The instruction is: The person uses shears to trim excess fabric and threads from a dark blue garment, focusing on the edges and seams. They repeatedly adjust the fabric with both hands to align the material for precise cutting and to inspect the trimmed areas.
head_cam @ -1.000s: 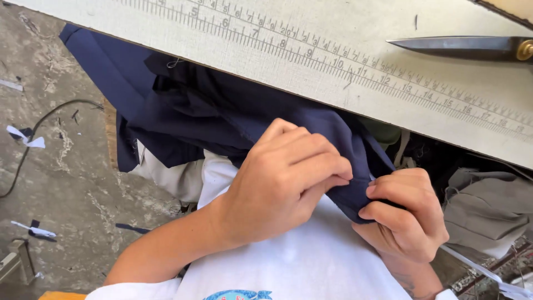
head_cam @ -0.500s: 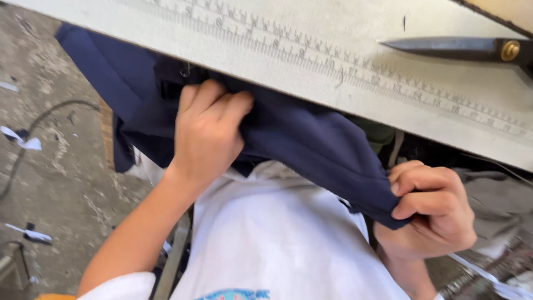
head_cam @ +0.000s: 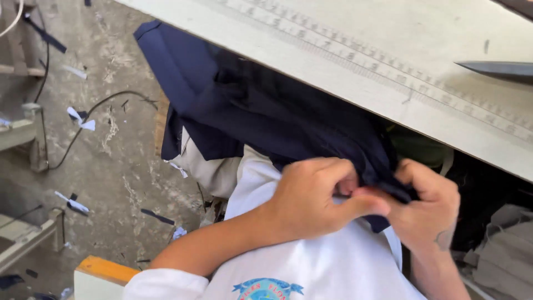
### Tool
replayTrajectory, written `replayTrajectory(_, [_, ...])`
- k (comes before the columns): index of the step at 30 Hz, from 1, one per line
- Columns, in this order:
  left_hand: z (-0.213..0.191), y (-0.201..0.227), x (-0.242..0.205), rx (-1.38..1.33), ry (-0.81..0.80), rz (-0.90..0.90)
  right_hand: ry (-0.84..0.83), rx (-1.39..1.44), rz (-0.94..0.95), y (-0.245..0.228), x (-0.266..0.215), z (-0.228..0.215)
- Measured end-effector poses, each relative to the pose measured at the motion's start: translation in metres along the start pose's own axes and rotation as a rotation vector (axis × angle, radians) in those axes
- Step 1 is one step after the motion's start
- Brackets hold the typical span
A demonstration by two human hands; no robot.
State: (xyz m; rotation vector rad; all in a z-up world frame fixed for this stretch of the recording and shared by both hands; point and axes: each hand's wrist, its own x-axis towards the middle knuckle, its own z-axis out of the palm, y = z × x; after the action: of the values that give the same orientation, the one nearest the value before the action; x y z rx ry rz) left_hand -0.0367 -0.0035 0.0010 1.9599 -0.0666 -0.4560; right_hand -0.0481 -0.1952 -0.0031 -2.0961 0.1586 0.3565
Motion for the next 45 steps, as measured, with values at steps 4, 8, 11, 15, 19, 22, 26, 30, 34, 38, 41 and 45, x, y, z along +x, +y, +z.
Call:
replayTrajectory(4, [-0.004,-0.015,0.006,-0.294,-0.114,-0.052,-0.266,0.115,0.055,0.015,0.002,-0.003])
replayTrajectory(8, [-0.028,-0.022,0.002,-0.292,-0.191,0.04,-0.308,0.494,0.2,0.033,0.003,-0.018])
replayTrajectory(11, [-0.05,-0.023,0.003,-0.232,-0.235,0.099,-0.217,0.511,0.197,0.038,0.009,-0.019])
replayTrajectory(15, [-0.044,-0.022,0.003,-0.097,-0.144,0.211,-0.235,0.331,0.02,0.046,0.017,-0.03])
replayTrajectory(19, [-0.022,-0.005,0.003,-0.161,-0.148,0.376,-0.524,0.08,0.058,0.016,0.021,-0.05])
replayTrajectory(22, [-0.034,-0.004,0.023,-0.113,-0.216,0.528,-0.453,-0.119,-0.177,0.002,0.024,-0.037])
replayTrajectory(26, [-0.058,-0.012,0.053,0.28,-0.004,0.722,-0.512,-0.024,0.123,0.012,0.026,-0.044])
replayTrajectory(30, [-0.08,-0.01,0.067,0.365,-0.151,0.709,-0.43,0.371,0.336,0.022,0.019,-0.051])
replayTrajectory(34, [-0.068,-0.024,0.064,0.391,-0.19,0.653,-0.508,0.495,0.362,0.03,0.023,-0.049])
replayTrajectory(38, [-0.073,-0.022,0.056,0.119,-0.277,0.538,-0.504,0.464,0.29,0.023,0.027,-0.042])
replayTrajectory(41, [-0.072,-0.018,0.052,0.02,-0.236,0.506,-0.474,0.538,0.269,0.015,0.023,-0.04])
replayTrajectory(45, [-0.061,-0.006,0.049,0.144,0.047,0.783,-0.36,0.574,0.318,0.021,0.016,-0.044])
